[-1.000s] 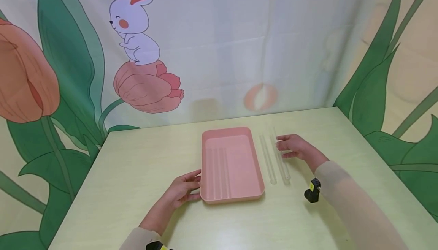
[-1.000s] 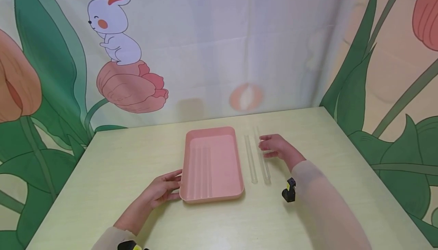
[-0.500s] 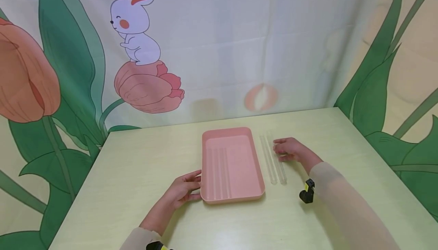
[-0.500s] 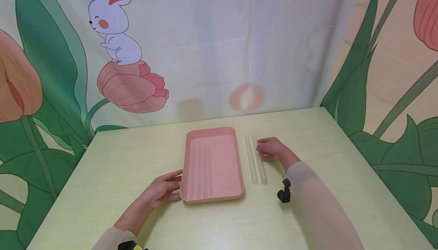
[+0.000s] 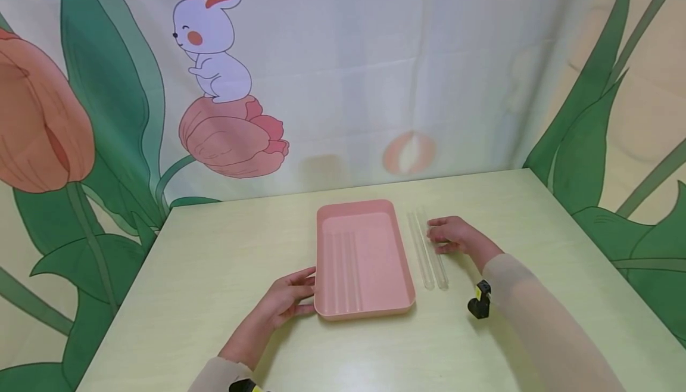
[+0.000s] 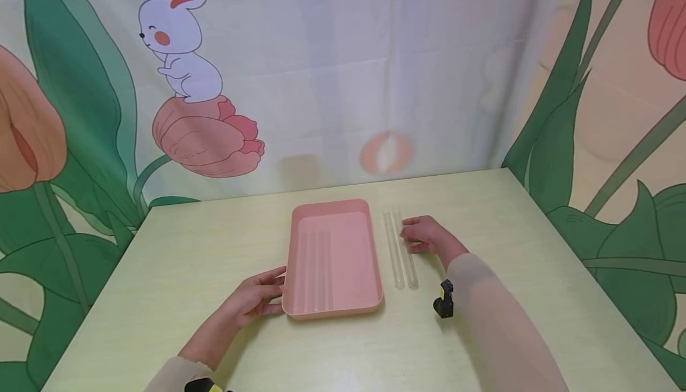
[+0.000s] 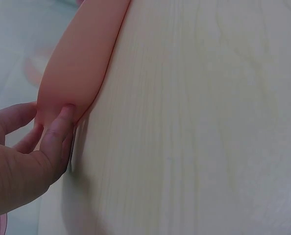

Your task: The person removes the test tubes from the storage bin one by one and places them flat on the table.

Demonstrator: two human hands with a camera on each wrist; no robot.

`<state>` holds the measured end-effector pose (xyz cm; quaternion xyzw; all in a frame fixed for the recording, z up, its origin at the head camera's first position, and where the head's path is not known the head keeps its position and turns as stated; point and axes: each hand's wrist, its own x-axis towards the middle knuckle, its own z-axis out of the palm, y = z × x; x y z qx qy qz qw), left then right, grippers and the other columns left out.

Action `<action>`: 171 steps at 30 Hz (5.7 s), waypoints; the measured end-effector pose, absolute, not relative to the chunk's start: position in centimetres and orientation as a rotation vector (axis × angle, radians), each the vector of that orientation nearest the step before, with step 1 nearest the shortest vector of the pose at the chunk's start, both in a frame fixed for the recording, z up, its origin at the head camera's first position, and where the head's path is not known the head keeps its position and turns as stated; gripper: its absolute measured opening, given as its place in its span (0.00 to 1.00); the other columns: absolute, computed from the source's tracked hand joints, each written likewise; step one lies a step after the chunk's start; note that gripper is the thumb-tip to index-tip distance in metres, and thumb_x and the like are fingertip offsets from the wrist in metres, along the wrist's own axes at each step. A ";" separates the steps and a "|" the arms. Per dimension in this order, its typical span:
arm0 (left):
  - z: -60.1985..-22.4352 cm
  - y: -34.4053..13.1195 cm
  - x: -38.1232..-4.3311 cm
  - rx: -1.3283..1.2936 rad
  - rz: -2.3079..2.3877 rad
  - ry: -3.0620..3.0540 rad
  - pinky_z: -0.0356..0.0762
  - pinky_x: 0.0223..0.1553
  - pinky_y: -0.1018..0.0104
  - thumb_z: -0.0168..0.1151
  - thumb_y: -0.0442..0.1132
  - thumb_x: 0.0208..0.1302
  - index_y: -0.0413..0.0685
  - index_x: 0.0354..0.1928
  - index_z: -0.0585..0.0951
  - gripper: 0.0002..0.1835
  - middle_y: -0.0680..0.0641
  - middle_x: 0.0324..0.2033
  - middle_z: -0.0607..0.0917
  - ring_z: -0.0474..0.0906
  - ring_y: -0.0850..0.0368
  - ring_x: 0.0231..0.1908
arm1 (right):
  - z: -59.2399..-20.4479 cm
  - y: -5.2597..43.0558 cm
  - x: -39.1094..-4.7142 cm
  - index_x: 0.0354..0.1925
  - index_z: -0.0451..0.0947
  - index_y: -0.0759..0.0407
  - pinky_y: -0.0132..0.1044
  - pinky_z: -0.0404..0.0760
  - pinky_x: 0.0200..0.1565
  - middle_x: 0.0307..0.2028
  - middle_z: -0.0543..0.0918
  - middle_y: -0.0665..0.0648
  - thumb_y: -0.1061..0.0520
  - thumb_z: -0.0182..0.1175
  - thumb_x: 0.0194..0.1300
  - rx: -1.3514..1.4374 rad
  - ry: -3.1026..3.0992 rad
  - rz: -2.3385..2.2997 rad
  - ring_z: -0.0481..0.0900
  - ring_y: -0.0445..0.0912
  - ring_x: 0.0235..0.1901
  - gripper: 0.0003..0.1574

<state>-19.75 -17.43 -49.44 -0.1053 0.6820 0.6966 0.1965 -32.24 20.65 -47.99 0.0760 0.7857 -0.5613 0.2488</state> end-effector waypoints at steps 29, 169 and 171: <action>-49.2 -17.6 -19.6 -0.276 1.948 1.906 0.90 0.47 0.55 0.54 0.26 0.73 0.38 0.75 0.67 0.29 0.29 0.71 0.72 0.86 0.52 0.51 | -47.6 19.3 -32.5 0.75 0.56 0.74 0.30 0.83 0.33 0.48 0.74 0.59 0.64 0.55 0.71 0.232 2.227 -1.423 0.71 0.46 0.42 0.39; -49.2 -17.4 -19.6 -0.329 1.945 1.918 0.91 0.44 0.55 0.56 0.28 0.73 0.40 0.73 0.70 0.27 0.31 0.68 0.75 0.86 0.52 0.49 | -39.7 10.5 -29.2 0.77 0.56 0.61 0.54 0.76 0.69 0.74 0.65 0.64 0.41 0.50 0.75 -0.010 1.787 -1.568 0.69 0.57 0.71 0.42; -49.2 -17.3 -19.7 -0.327 1.939 1.921 0.90 0.45 0.55 0.56 0.28 0.73 0.40 0.73 0.70 0.27 0.31 0.69 0.75 0.86 0.51 0.50 | -40.2 10.1 -29.4 0.77 0.57 0.61 0.55 0.76 0.69 0.73 0.66 0.64 0.42 0.50 0.75 0.017 1.787 -1.572 0.68 0.58 0.71 0.42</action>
